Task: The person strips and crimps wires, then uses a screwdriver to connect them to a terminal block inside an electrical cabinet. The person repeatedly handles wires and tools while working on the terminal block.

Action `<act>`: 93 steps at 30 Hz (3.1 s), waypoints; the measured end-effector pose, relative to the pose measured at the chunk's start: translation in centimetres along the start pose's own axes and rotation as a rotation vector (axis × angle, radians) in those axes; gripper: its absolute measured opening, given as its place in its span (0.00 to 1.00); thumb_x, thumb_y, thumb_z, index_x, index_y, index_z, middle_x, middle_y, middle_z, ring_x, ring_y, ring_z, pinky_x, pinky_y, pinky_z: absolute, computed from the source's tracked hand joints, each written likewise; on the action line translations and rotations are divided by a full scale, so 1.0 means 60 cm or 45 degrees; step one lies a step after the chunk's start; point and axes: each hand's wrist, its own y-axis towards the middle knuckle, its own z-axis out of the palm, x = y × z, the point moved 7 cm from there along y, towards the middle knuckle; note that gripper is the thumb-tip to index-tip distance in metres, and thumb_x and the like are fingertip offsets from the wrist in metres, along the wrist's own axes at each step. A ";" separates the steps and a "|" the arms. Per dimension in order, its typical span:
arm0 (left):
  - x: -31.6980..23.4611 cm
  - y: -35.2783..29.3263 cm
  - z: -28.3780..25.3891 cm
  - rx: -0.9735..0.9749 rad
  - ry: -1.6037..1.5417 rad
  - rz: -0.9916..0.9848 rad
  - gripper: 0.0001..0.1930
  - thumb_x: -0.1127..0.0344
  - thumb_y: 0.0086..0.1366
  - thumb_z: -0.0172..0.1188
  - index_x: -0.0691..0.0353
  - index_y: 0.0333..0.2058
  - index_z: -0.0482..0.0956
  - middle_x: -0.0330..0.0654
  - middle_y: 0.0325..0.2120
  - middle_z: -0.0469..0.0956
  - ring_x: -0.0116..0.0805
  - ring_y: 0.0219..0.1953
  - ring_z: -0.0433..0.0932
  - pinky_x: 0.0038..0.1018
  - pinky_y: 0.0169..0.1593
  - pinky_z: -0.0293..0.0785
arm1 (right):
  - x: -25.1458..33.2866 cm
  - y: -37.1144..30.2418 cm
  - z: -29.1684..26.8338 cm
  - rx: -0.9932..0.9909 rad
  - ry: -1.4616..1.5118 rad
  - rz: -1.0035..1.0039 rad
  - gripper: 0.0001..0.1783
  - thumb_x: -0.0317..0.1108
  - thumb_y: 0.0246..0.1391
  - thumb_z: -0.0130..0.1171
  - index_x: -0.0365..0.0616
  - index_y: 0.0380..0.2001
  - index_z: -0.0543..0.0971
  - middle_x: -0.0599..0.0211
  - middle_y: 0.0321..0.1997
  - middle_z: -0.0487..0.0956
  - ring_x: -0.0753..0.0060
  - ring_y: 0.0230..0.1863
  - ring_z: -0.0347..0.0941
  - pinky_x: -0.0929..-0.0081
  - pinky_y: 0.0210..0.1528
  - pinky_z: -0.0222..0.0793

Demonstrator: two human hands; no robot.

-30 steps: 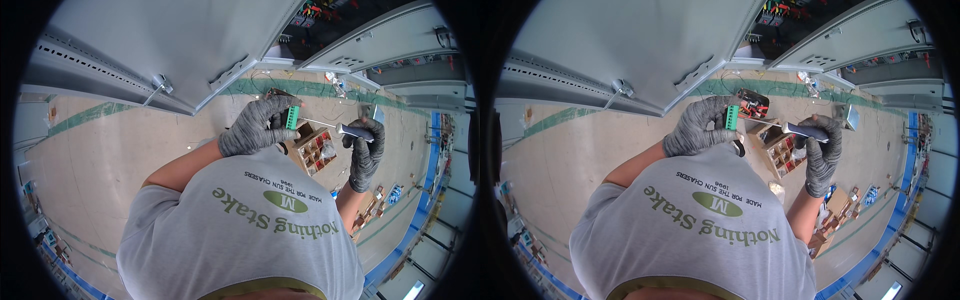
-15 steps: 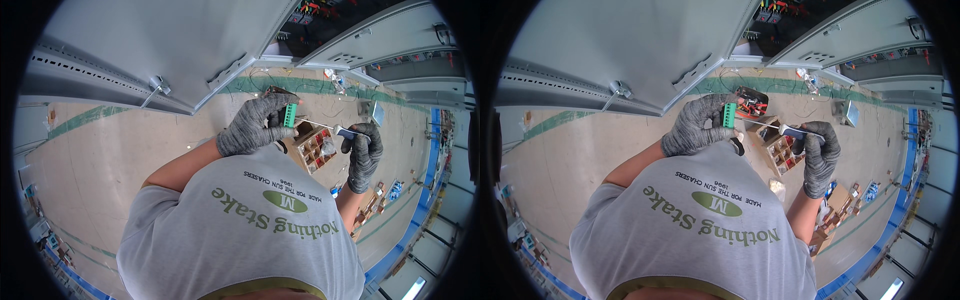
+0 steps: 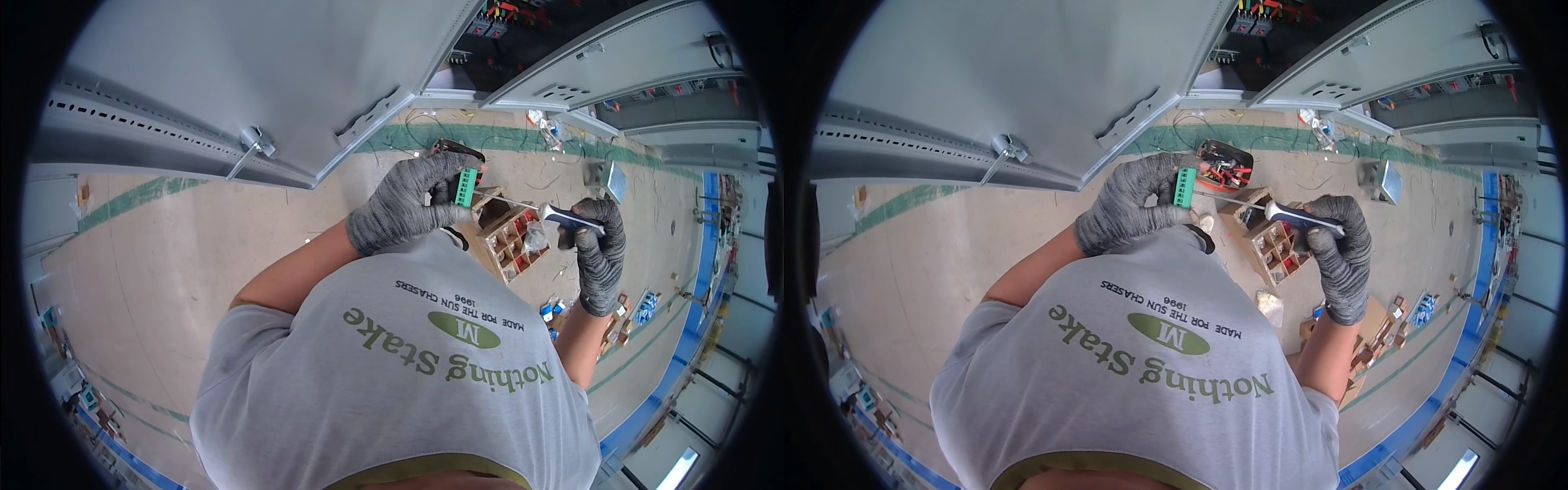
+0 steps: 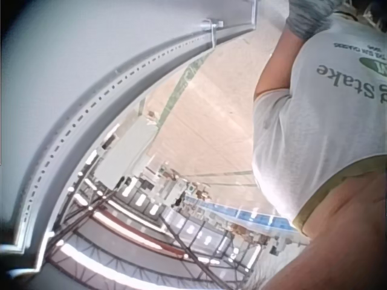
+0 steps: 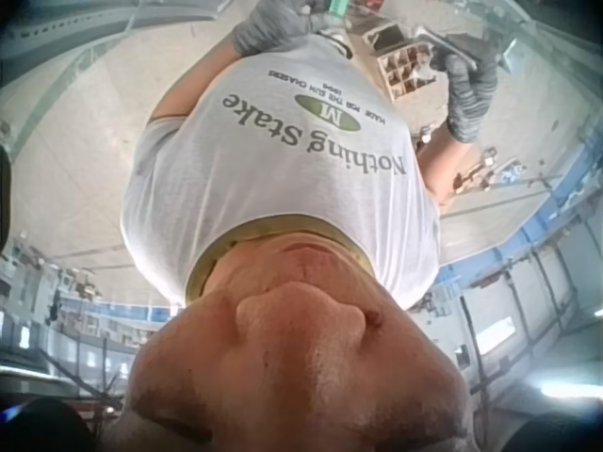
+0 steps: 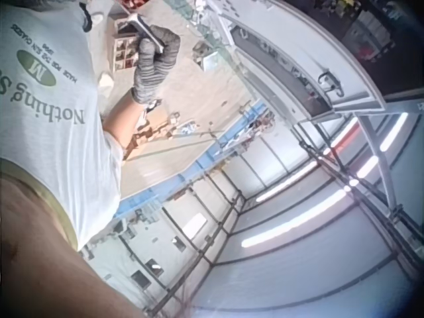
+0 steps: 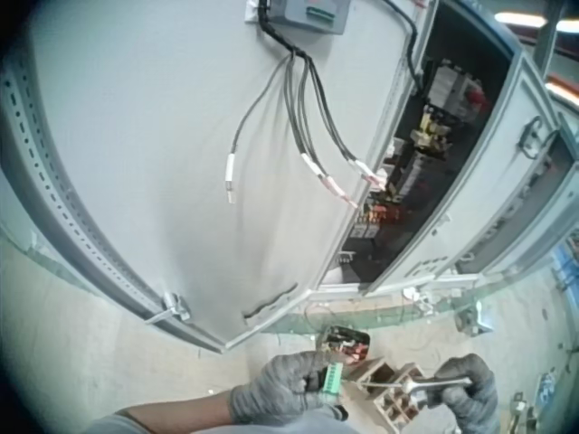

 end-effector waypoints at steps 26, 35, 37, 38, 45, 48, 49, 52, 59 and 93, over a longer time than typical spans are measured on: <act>-0.017 0.005 -0.017 -0.119 0.294 0.339 0.30 0.66 0.50 0.72 0.58 0.54 0.75 0.36 0.38 0.78 0.22 0.26 0.69 0.20 0.32 0.71 | -0.046 -0.003 0.032 0.026 0.109 0.444 0.23 0.54 0.62 0.51 0.42 0.33 0.74 0.68 0.14 0.75 0.81 0.10 0.68 0.87 0.10 0.57; 0.030 0.011 -0.009 0.113 -0.332 -0.015 0.27 0.65 0.52 0.70 0.64 0.52 0.75 0.34 0.34 0.76 0.22 0.36 0.72 0.21 0.42 0.72 | 0.026 -0.001 0.028 0.051 -0.060 -0.183 0.11 0.30 0.55 0.62 0.38 0.41 0.76 0.64 0.33 0.80 0.75 0.32 0.77 0.79 0.35 0.74; 0.028 0.014 -0.010 0.171 -0.406 -0.074 0.26 0.63 0.53 0.68 0.65 0.51 0.75 0.35 0.32 0.75 0.23 0.36 0.73 0.21 0.43 0.72 | 0.046 0.001 0.031 0.144 -0.271 -0.434 0.09 0.27 0.53 0.62 0.39 0.38 0.79 0.60 0.38 0.80 0.66 0.37 0.78 0.73 0.39 0.74; 0.029 0.014 -0.009 0.198 -0.419 -0.092 0.26 0.61 0.54 0.67 0.65 0.51 0.75 0.35 0.31 0.75 0.23 0.36 0.73 0.21 0.43 0.72 | 0.067 0.002 0.039 0.211 -0.369 -0.565 0.08 0.27 0.52 0.62 0.39 0.37 0.79 0.59 0.38 0.80 0.64 0.38 0.78 0.72 0.39 0.75; 0.050 0.004 0.007 0.411 -0.675 -0.382 0.28 0.56 0.52 0.67 0.66 0.49 0.76 0.37 0.25 0.73 0.24 0.24 0.71 0.20 0.28 0.69 | 0.150 0.000 0.088 0.529 -0.903 -0.774 0.10 0.25 0.46 0.63 0.46 0.35 0.82 0.58 0.39 0.79 0.58 0.39 0.78 0.69 0.38 0.76; 0.053 -0.004 0.014 0.517 -0.876 -0.538 0.30 0.52 0.51 0.70 0.67 0.48 0.76 0.38 0.24 0.73 0.24 0.22 0.71 0.19 0.23 0.65 | 0.169 -0.001 0.103 0.661 -0.909 -0.973 0.14 0.28 0.42 0.67 0.44 0.37 0.82 0.60 0.40 0.79 0.58 0.39 0.78 0.69 0.39 0.76; 0.053 -0.008 0.017 0.557 -0.985 -0.621 0.31 0.51 0.50 0.71 0.67 0.48 0.76 0.38 0.23 0.73 0.24 0.22 0.71 0.18 0.22 0.64 | 0.168 0.000 0.101 0.649 -0.876 -0.962 0.14 0.28 0.41 0.67 0.44 0.37 0.82 0.60 0.39 0.79 0.58 0.40 0.78 0.69 0.39 0.76; 0.066 -0.011 0.027 0.565 -1.087 -0.610 0.37 0.44 0.47 0.73 0.67 0.48 0.76 0.37 0.23 0.72 0.24 0.22 0.71 0.18 0.22 0.64 | 0.169 0.005 0.098 0.634 -0.824 -0.978 0.15 0.27 0.41 0.66 0.43 0.37 0.82 0.62 0.39 0.79 0.59 0.40 0.78 0.69 0.39 0.76; 0.071 0.005 0.033 0.505 -0.827 -0.482 0.41 0.35 0.44 0.71 0.64 0.48 0.76 0.36 0.24 0.72 0.24 0.26 0.71 0.21 0.30 0.68 | 0.191 0.016 0.100 0.594 -0.892 -0.858 0.12 0.27 0.49 0.61 0.45 0.40 0.82 0.62 0.39 0.80 0.62 0.39 0.78 0.71 0.39 0.76; 0.067 0.028 0.044 0.488 -1.052 -0.507 0.42 0.43 0.43 0.74 0.61 0.54 0.73 0.34 0.22 0.69 0.22 0.21 0.66 0.20 0.22 0.60 | 0.214 0.012 0.097 0.334 -1.388 -0.805 0.14 0.39 0.51 0.61 0.47 0.40 0.81 0.68 0.33 0.81 0.65 0.32 0.78 0.71 0.35 0.73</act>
